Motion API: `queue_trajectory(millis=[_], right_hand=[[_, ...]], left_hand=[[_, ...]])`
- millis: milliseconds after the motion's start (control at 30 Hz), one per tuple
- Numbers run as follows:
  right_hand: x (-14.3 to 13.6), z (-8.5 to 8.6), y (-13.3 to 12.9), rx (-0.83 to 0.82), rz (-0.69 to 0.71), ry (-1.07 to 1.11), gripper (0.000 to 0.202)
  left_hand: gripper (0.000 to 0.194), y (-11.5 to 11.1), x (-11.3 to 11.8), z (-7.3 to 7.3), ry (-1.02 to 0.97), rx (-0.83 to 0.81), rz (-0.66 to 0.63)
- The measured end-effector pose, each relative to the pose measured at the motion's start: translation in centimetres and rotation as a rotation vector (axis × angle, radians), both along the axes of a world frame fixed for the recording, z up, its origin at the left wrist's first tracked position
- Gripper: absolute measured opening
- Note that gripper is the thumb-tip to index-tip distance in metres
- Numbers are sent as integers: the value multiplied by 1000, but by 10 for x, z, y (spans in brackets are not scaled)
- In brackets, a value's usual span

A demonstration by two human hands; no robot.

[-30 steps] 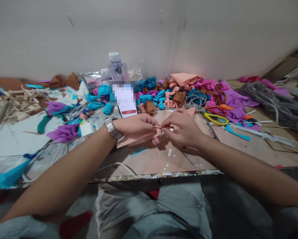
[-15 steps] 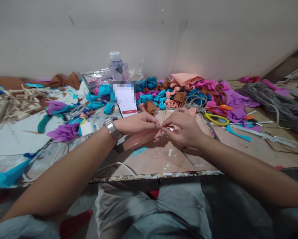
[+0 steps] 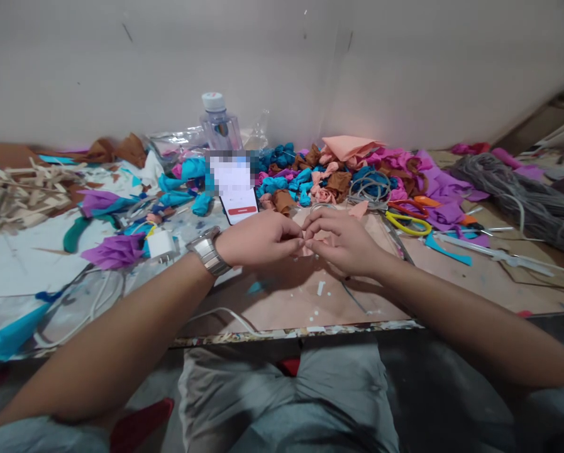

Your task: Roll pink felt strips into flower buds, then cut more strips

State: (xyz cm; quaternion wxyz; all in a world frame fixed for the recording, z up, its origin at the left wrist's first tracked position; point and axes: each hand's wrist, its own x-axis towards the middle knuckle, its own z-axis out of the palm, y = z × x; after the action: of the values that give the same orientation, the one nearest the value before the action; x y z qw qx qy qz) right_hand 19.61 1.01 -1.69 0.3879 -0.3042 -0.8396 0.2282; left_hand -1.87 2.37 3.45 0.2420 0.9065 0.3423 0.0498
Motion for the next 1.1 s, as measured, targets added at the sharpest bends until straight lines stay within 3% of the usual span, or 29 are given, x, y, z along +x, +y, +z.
queue_trajectory(millis=[233, 467, 733, 933, 1100], right_hand=[[2, 0, 3, 8, -51, -31, 10], [3, 5, 2, -105, -54, -14, 10], [4, 9, 1, -165, -14, -31, 12], [3, 9, 0, -116, 3, -88, 18], [5, 7, 3, -61, -26, -73, 9]], left_hand=[[32, -8, 4, 5, 81, 173, -3], [34, -10, 5, 2, 129, 329, -29], [34, -13, 7, 0, 144, 418, -42], [33, -12, 5, 3, 31, 266, 18], [29, -8, 2, 7, -9, 197, 12]])
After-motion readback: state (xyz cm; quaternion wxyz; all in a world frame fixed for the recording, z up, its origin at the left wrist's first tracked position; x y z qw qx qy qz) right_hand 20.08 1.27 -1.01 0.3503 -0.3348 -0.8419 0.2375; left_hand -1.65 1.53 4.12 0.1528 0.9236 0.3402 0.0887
